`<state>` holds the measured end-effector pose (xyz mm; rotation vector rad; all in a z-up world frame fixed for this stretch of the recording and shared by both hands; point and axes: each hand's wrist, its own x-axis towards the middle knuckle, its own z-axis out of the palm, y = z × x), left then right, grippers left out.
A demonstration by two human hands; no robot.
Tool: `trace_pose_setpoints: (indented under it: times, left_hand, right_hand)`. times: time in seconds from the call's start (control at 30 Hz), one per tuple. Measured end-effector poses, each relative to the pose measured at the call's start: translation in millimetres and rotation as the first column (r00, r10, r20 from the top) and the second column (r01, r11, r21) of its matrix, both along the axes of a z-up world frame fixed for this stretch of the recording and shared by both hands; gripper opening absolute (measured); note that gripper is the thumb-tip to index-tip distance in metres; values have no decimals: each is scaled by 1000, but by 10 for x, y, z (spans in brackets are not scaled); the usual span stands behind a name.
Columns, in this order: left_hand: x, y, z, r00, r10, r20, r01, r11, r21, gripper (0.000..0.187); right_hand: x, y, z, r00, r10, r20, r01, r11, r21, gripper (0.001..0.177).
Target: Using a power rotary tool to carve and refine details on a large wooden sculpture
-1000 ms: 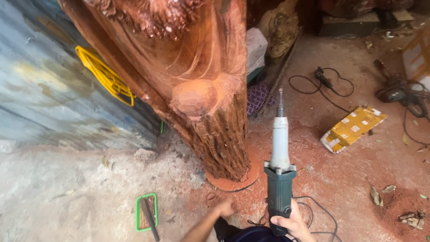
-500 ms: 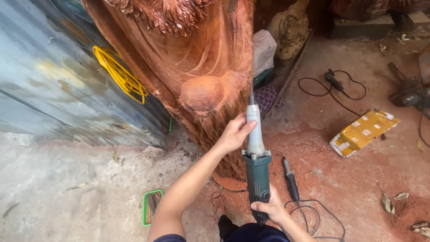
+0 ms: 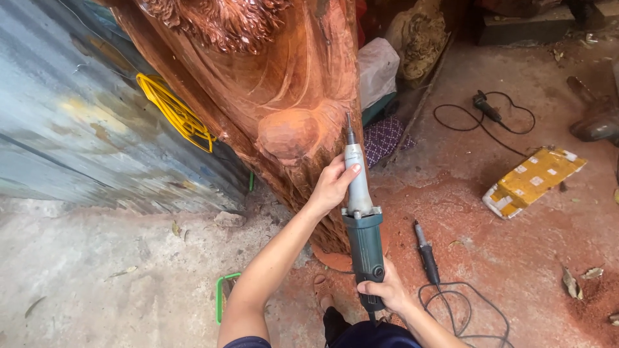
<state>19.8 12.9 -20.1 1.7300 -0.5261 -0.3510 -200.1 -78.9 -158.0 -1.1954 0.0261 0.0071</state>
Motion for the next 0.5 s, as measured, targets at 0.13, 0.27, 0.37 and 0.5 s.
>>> trace_pose_setpoints:
  times: [0.13, 0.27, 0.37, 0.5]
  left_hand:
    - [-21, -55, 34, 997, -3, 82, -8, 991, 135, 50]
    - [-19, -48, 16, 993, -14, 120, -5, 987, 160, 53]
    - [-1, -21, -2, 999, 0, 48, -2, 999, 46, 46]
    - [11, 2, -30, 1000, -4, -26, 3, 999, -53, 48]
  right_hand:
    - [-19, 56, 108, 998, 63, 31, -68, 979, 191, 46]
    - [-26, 70, 137, 995, 82, 52, -91, 970, 224, 45]
    - [-10, 70, 137, 999, 51, 10, -52, 980, 195, 47]
    - [21, 91, 107, 996, 78, 31, -83, 979, 184, 47]
